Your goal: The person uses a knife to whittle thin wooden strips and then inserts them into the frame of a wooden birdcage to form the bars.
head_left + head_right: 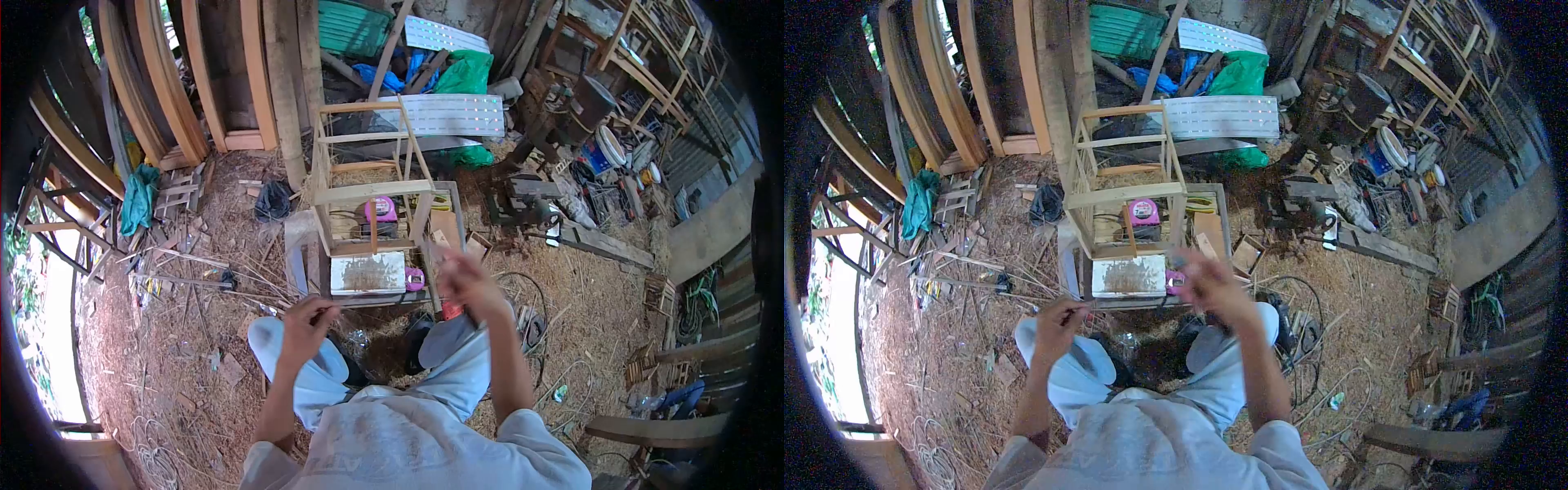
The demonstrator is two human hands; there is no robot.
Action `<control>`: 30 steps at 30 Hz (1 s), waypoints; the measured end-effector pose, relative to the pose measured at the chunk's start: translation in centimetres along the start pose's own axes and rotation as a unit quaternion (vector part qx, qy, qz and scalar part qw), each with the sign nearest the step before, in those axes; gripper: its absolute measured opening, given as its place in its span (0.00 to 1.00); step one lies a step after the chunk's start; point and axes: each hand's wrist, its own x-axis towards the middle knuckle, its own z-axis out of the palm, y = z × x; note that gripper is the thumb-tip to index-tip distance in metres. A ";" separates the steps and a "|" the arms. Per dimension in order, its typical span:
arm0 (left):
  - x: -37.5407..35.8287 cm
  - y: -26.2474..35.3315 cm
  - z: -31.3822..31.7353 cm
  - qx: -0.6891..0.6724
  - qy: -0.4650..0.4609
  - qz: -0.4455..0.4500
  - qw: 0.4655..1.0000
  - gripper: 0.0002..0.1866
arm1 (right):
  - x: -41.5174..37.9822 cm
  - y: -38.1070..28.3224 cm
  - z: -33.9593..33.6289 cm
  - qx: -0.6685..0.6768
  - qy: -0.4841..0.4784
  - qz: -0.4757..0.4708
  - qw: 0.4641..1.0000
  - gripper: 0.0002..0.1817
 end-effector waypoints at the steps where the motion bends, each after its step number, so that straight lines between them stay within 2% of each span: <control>1: 0.5 1.2 0.9 0.042 -0.015 0.018 0.999 0.05 | -0.1 0.5 2.7 0.024 -0.047 0.027 0.998 0.17; 2: 0.8 1.8 1.7 0.043 -0.018 0.021 0.999 0.05 | -0.2 0.6 4.3 0.049 -0.096 0.054 0.993 0.16; 3: 0.9 2.2 2.3 0.047 -0.014 0.048 0.998 0.06 | 0.0 1.0 4.1 0.051 -0.094 0.053 0.993 0.16; 5: 0.8 2.4 2.3 0.053 -0.012 0.071 0.996 0.06 | 1.0 1.9 3.6 0.018 -0.138 0.050 0.989 0.16; 6: 0.8 2.3 2.0 0.047 -0.017 0.082 0.995 0.06 | 0.7 0.6 3.4 -0.037 -0.164 0.039 0.985 0.16; 7: 0.7 2.3 1.7 0.040 -0.024 0.093 0.995 0.05 | 0.6 0.2 3.0 -0.035 -0.164 0.041 0.985 0.16; 9: 0.5 1.6 0.3 0.026 -0.035 0.079 0.996 0.05 | 0.2 -0.4 1.8 -0.035 -0.067 0.051 0.996 0.16; 10: 0.6 1.2 -0.4 0.013 -0.044 0.069 0.997 0.05 | 0.8 -0.5 0.3 -0.047 -0.046 0.018 0.998 0.15; 15: -0.3 -0.5 -2.7 -0.014 -0.112 0.051 0.992 0.04 | 0.3 -1.3 -4.0 -0.038 -0.047 0.043 0.997 0.14; 17: -0.5 -2.4 -3.8 0.000 -0.092 0.026 0.995 0.04 | 0.7 -0.8 -6.7 -0.091 0.177 -0.044 0.979 0.14; 19: -0.5 -3.5 -6.0 0.037 -0.082 0.031 0.995 0.04 | 0.5 -1.4 -12.1 0.039 0.187 -0.113 0.975 0.14; 20: -0.4 -3.2 -6.5 0.042 -0.055 0.017 0.997 0.04 | 0.4 -1.8 -11.7 0.040 0.186 -0.114 0.975 0.14; 23: 0.3 -2.5 -4.7 0.066 -0.016 0.004 0.998 0.04 | -0.7 -2.4 -7.5 -0.068 0.122 -0.052 0.989 0.17; 24: 0.9 -1.6 -2.9 0.068 -0.019 0.036 0.997 0.04 | -0.4 -1.3 -5.7 -0.062 0.051 0.001 0.997 0.18; 26: 1.6 0.1 0.2 0.067 -0.024 0.069 0.995 0.04 | -1.1 -0.4 0.5 -0.068 -0.013 0.036 0.997 0.19; 28: 2.0 1.6 2.0 0.060 -0.031 0.085 0.994 0.05 | -0.2 2.2 3.3 0.061 -0.070 0.032 0.995 0.15; 30: 2.2 1.2 1.8 0.045 -0.035 0.099 0.993 0.05 | 0.3 2.0 2.3 0.045 -0.075 0.028 0.996 0.14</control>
